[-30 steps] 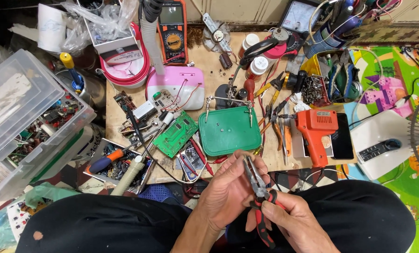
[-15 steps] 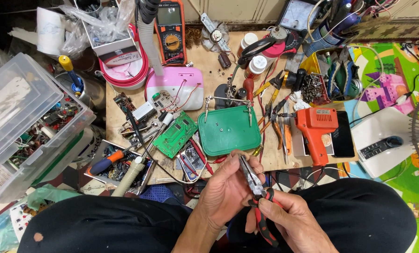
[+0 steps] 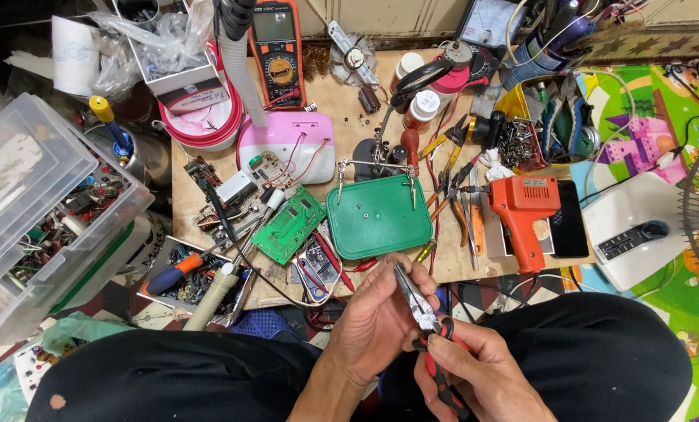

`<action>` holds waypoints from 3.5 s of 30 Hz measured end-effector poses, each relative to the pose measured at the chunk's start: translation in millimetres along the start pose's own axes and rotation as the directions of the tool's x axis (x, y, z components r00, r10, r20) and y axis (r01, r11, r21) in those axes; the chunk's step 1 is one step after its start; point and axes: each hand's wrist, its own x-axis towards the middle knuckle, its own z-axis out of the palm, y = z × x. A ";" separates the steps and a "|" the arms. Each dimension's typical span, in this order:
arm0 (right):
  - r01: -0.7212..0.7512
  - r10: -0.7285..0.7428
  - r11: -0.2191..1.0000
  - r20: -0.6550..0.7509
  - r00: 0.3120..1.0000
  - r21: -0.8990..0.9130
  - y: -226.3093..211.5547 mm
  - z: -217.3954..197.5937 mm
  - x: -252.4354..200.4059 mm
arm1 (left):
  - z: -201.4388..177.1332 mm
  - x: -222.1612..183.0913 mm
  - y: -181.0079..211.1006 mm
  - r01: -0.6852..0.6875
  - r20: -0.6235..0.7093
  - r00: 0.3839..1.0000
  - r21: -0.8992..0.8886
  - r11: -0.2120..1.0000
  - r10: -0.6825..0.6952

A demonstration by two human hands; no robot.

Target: Assembling and repairing electronic components on a circuit board using pliers and other hand tools.

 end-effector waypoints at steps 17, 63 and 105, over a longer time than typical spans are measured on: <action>-0.177 0.182 0.967 -0.013 0.983 0.184 20.7 11.8 42.3 | -31.6 24.0 41.8 -0.081 -0.409 0.826 0.594 0.800 0.387; 0.178 -0.180 0.982 0.017 0.984 0.069 24.0 -15.5 23.1 | 24.8 7.9 38.8 -0.047 -0.270 0.937 0.530 0.847 0.221; 0.069 -0.056 0.994 -0.146 0.988 0.085 39.2 -17.4 26.4 | 29.5 11.5 11.9 0.034 -0.301 0.953 0.248 0.968 0.043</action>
